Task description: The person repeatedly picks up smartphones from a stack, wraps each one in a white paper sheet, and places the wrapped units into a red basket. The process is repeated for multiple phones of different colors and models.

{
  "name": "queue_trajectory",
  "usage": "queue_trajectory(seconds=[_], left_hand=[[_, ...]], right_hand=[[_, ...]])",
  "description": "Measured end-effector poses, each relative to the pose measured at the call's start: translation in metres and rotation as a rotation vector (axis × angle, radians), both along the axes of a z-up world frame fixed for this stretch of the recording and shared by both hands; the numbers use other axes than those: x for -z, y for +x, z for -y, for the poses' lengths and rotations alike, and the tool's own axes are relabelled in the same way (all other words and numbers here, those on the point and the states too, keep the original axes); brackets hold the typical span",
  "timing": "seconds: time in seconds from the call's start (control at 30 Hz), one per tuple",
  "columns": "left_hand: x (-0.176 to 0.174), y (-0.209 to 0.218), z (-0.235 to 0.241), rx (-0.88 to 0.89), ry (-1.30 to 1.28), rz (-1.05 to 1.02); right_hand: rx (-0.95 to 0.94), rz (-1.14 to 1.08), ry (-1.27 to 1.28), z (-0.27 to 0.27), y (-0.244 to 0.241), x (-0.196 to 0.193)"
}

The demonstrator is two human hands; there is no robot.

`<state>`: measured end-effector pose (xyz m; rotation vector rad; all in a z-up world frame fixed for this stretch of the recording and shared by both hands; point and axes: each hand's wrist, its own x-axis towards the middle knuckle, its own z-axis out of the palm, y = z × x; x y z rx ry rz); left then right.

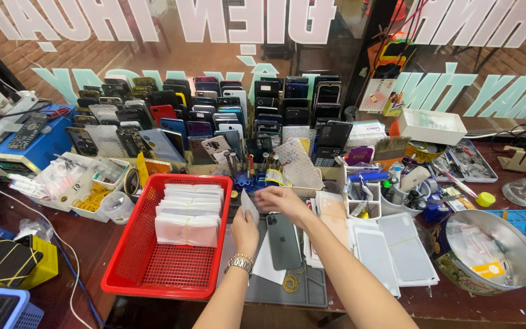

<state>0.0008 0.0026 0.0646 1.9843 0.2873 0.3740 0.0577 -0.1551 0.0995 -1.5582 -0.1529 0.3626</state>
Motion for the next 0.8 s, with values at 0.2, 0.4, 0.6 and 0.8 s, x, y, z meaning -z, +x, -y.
queue_trajectory(seconds=[0.2,0.4,0.6,0.8], left_hand=[[-0.006,-0.007,-0.005,-0.037,0.026,0.051],[-0.018,-0.013,-0.011,-0.063,0.082,0.066],[-0.036,-0.027,-0.02,-0.021,0.083,0.088],[-0.029,-0.034,-0.025,0.047,0.095,-0.038]], right_hand=[[0.158,0.189,-1.252,0.008,-0.058,0.048],[0.205,0.104,-1.31,-0.015,-0.082,0.046],[0.224,0.072,-1.264,-0.013,-0.077,0.044],[0.235,0.028,-1.237,-0.011,-0.072,0.043]])
